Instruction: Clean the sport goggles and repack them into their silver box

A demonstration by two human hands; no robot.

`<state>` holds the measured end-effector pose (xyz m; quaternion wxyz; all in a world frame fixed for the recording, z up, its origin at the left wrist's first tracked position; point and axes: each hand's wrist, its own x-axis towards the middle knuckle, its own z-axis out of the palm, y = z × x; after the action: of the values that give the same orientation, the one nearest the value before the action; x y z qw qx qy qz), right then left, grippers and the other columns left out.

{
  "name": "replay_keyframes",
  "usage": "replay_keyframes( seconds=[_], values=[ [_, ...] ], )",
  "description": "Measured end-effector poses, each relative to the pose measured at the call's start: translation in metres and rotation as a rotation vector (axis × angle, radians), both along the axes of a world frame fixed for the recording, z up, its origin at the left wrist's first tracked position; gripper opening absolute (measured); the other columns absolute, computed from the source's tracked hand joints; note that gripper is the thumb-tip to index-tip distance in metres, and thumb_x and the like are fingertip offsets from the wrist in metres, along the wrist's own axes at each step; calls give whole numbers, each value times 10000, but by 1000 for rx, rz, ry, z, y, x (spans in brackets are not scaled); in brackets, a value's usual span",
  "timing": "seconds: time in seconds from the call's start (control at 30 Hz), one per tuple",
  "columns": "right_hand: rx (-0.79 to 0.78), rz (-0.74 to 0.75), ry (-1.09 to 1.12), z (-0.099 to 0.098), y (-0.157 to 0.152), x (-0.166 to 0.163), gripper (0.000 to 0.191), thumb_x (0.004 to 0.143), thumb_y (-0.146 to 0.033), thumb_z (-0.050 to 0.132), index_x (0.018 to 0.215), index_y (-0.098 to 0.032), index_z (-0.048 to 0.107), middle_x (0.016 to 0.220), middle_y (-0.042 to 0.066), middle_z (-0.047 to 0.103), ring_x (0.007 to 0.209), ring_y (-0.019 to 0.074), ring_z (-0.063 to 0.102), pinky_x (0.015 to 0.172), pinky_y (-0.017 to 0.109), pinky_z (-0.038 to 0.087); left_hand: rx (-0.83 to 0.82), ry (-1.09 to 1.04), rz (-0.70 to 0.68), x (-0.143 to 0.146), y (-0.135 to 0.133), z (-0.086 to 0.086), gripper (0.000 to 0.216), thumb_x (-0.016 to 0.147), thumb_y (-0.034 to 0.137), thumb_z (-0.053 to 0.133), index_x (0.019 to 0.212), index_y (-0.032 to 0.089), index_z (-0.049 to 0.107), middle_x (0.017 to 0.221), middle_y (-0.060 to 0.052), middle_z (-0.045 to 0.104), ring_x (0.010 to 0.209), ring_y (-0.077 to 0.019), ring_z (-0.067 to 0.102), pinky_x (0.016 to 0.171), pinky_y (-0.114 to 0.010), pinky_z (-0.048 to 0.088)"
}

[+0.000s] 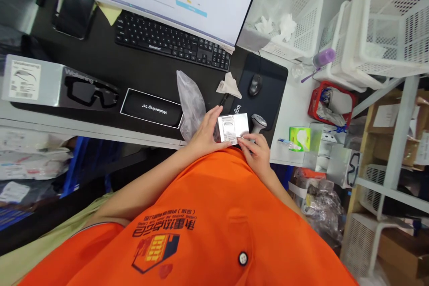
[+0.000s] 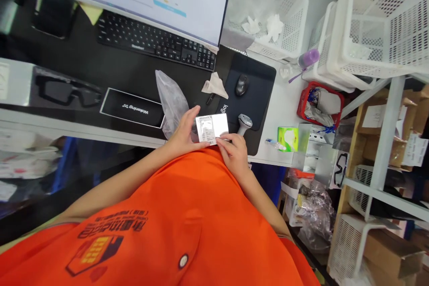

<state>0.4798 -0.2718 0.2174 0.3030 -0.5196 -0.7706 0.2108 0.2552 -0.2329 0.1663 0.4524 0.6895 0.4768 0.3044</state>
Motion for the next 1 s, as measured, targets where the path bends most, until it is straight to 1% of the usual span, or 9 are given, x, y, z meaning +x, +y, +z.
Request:
replay_keyframes(
  seconds=[0.07,0.17,0.23,0.33,0.43,0.6,0.77,0.93,1.0],
  values=[
    [14,53,-30,-3,1,-1,290,938,-145,609,1151,-301,729,1016,73,700,955,226,638,830,415,520,90,20,-39,-1,1,6,998,784,422,814,1585,314,229,1647,-162,179,1527,-388,240,1212,-600,311],
    [70,121,-102,-5,3,-3,324,929,-128,615,1197,-291,694,1031,75,693,982,224,635,837,403,501,218,72,-91,-2,1,13,636,859,355,749,1442,304,498,1665,-127,165,1528,-389,241,1218,-639,270],
    [100,143,-130,-6,6,-3,329,923,-115,615,1205,-271,678,1035,83,690,987,226,631,830,394,494,311,103,-96,-3,0,15,419,879,343,727,1281,274,632,1653,-113,228,1513,-377,285,1225,-661,236],
    [100,154,-137,-4,8,-4,303,932,-115,600,1194,-251,671,1025,89,686,979,227,622,821,387,491,434,120,-79,-5,-2,14,241,892,326,717,1117,246,696,1582,-118,377,1463,-337,388,1220,-642,275],
    [90,166,-152,-3,9,-5,270,943,-128,587,1171,-242,678,1009,91,688,953,227,615,813,386,487,484,102,-66,-6,-4,12,203,888,304,727,1085,267,700,1504,-106,487,1407,-299,473,1192,-611,349],
    [62,178,-141,-5,10,-4,280,960,-126,546,1164,-256,688,983,84,691,962,227,618,835,394,498,414,93,-98,-8,-4,11,224,857,305,764,1069,340,703,1431,-47,589,1332,-267,557,1167,-617,375],
    [85,210,-53,-14,11,3,332,945,-104,568,1209,-275,675,989,70,695,976,220,627,869,408,530,473,160,-165,-6,0,13,201,884,321,733,1083,335,712,1483,-51,555,1417,-271,472,1200,-644,311],
    [32,229,-13,-20,13,9,312,965,-132,556,1185,-296,703,978,59,701,998,213,647,889,416,537,362,144,-194,-6,4,13,215,877,314,742,1083,375,740,1559,-13,479,1446,-290,431,1225,-674,226],
    [28,234,4,-22,14,9,304,969,-135,553,1174,-295,711,967,57,703,997,210,649,889,411,538,358,126,-211,-6,4,11,237,875,299,746,1096,384,741,1586,-10,441,1456,-295,412,1228,-673,214]
  ],
)
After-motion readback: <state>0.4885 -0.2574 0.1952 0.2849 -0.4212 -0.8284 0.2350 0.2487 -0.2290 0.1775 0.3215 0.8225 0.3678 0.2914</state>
